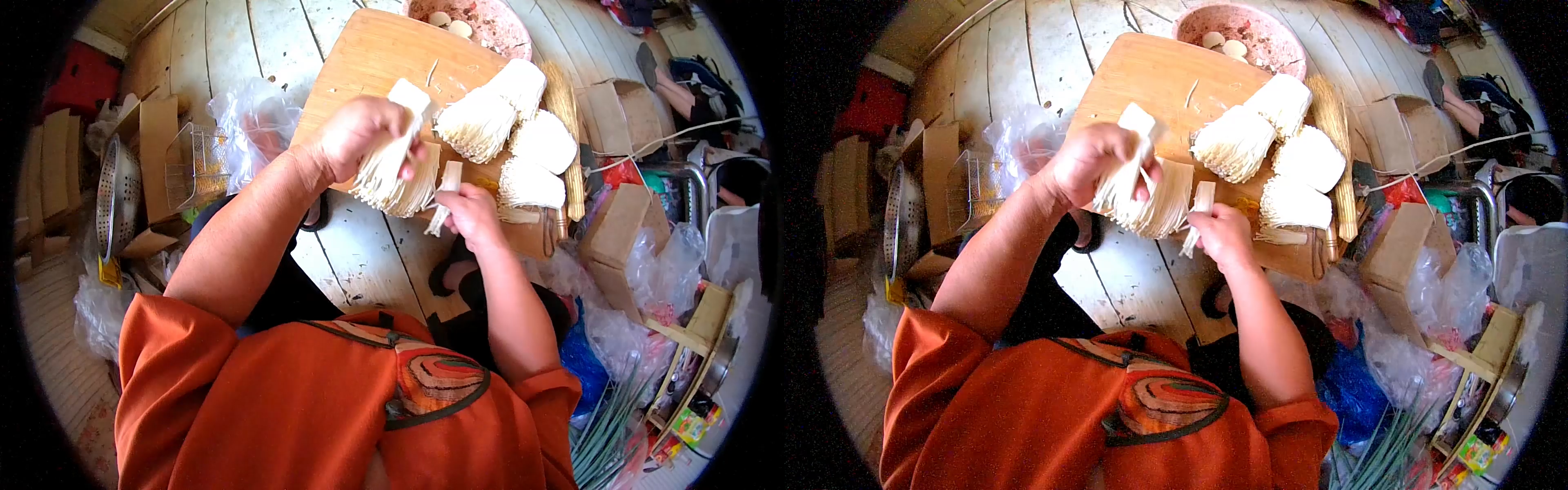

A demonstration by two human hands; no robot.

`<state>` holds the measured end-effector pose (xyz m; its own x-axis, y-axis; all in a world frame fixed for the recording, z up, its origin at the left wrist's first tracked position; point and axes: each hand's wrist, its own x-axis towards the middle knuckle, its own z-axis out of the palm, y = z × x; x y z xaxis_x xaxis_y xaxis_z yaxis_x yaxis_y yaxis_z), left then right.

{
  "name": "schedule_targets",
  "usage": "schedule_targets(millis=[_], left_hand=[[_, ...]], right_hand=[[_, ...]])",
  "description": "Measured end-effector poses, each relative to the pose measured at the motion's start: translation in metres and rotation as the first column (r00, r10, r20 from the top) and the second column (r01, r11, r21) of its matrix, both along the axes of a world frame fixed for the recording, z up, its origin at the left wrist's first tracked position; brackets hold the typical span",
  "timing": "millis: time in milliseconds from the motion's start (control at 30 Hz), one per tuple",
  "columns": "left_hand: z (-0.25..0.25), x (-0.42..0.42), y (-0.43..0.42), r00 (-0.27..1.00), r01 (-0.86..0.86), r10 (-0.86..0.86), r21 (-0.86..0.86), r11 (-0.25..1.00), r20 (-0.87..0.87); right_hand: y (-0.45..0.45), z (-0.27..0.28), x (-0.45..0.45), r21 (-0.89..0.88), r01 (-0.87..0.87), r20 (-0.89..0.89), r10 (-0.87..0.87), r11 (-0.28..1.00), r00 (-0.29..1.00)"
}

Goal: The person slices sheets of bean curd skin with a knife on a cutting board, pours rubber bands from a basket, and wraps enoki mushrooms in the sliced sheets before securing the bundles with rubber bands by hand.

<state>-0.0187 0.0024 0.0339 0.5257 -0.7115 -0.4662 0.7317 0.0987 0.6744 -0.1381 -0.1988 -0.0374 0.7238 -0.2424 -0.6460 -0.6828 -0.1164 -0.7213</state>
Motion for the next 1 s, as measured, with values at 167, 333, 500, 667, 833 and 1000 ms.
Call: schedule_targets(millis=[167,333,500,667,833,1000], left_hand=[[-0.025,-0.014,-0.008,0.740,0.141,-0.499,0.622,0.770,0.451],[-0.027,-0.003,0.000,0.607,0.094,-0.621,0.732,0.675,0.495],[-0.033,0.007,0.003,0.479,-0.043,-0.692,0.801,0.597,0.541],[-0.018,0.003,0.001,0.564,-0.010,-0.619,0.754,0.657,0.547],[-0.010,-0.009,-0.009,0.971,0.082,-0.144,0.301,0.950,0.191],[-0.019,-0.012,-0.014,0.979,0.181,-0.188,0.095,0.979,0.083]], right_hand=[[0.026,-0.015,0.016,-0.024,0.025,-0.025,-0.026,0.999,0.999],[0.046,-0.018,0.029,0.064,0.043,0.025,-0.045,0.997,0.999],[0.060,-0.033,0.045,0.069,-0.036,0.079,0.030,0.997,0.996],[0.043,-0.026,0.047,0.055,-0.138,0.019,0.137,0.989,0.990],[0.017,-0.016,0.039,-0.108,-0.143,-0.063,0.137,0.984,0.989],[0.004,0.012,0.032,-0.350,-0.118,0.193,0.195,0.929,0.962]])
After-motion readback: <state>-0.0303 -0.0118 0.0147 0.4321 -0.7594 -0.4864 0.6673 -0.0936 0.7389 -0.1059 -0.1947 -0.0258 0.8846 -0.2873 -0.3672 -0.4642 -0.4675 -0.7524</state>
